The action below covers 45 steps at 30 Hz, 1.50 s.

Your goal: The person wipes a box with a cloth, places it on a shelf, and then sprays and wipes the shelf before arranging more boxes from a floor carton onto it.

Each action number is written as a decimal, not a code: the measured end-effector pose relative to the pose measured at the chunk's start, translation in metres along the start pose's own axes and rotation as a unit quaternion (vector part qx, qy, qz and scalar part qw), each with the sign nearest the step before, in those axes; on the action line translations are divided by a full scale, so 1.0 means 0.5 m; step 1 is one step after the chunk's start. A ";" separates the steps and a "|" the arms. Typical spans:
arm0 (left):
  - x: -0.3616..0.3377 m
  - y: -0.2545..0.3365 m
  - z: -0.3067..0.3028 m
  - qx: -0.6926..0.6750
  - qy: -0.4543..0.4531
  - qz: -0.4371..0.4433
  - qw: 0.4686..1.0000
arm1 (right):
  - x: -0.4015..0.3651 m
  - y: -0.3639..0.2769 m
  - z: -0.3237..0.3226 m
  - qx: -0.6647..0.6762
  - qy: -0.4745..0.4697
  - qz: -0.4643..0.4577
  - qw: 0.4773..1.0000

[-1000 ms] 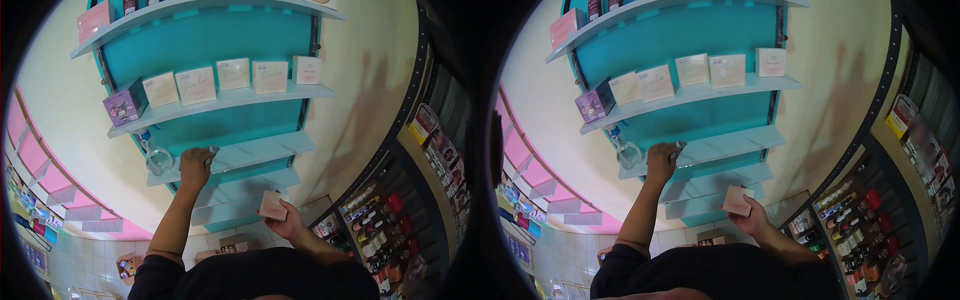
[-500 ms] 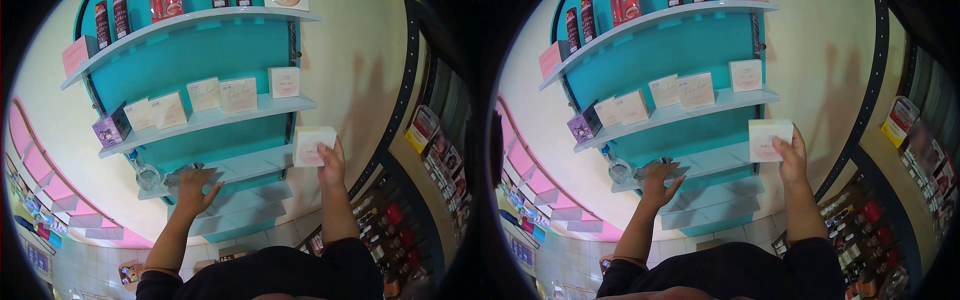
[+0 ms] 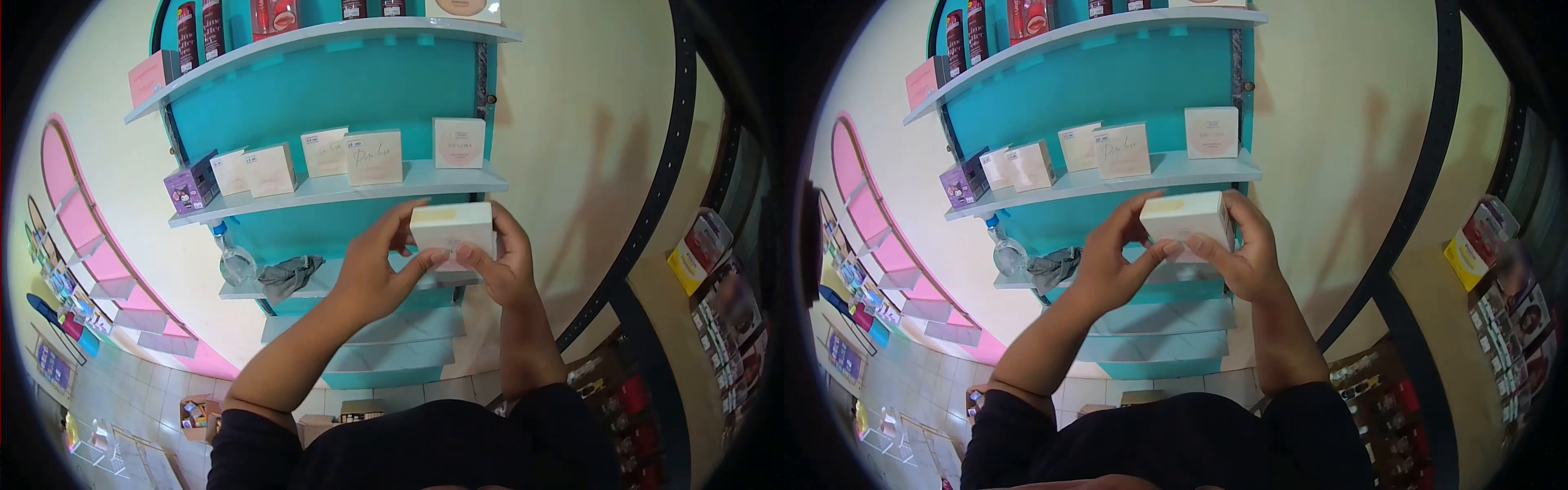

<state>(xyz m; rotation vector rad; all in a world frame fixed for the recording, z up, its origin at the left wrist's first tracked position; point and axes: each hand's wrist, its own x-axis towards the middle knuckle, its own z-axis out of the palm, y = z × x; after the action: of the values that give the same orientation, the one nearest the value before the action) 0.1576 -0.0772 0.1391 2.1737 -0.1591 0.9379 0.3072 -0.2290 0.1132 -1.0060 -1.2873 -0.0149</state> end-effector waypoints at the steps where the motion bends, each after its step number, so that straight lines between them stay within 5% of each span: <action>1: 0.018 0.015 -0.003 0.008 0.004 0.011 1.000 | 0.017 -0.013 -0.005 -0.017 0.017 -0.018 1.000; 5: 0.116 0.092 -0.026 0.054 0.029 0.034 0.998 | 0.086 -0.039 -0.055 -0.054 0.045 -0.050 0.996; 7: 0.177 0.092 -0.037 0.185 0.000 0.162 0.969 | 0.119 -0.039 -0.079 -0.080 0.044 -0.055 0.994; 11: 0.269 0.117 -0.039 0.250 -0.043 0.150 0.955 | 0.171 0.008 -0.124 -0.116 0.086 -0.050 0.988; 14: 0.301 0.121 -0.023 0.305 -0.062 0.055 0.949 | 0.184 0.052 -0.171 -0.059 0.105 -0.062 0.991; 18: 0.316 0.087 -0.018 0.397 -0.059 0.045 0.915 | 0.187 0.084 -0.207 -0.124 0.208 0.077 0.967; 23: 0.321 0.048 -0.012 0.429 -0.072 0.079 0.897 | 0.201 0.132 -0.211 -0.097 0.109 0.179 0.973; 35: 0.313 0.044 -0.006 0.459 -0.051 0.055 0.885 | 0.256 0.164 -0.229 -0.127 -0.039 0.250 0.959; 45: 0.321 0.017 0.010 0.420 -0.029 0.118 0.899 | 0.255 0.171 -0.230 -0.145 -0.023 0.239 0.960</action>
<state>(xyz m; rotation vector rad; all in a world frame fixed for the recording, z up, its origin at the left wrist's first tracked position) 0.2734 -0.0598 0.2492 3.0308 -0.0430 1.2310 0.4851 -0.1850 0.1698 -1.5598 -1.0723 0.1967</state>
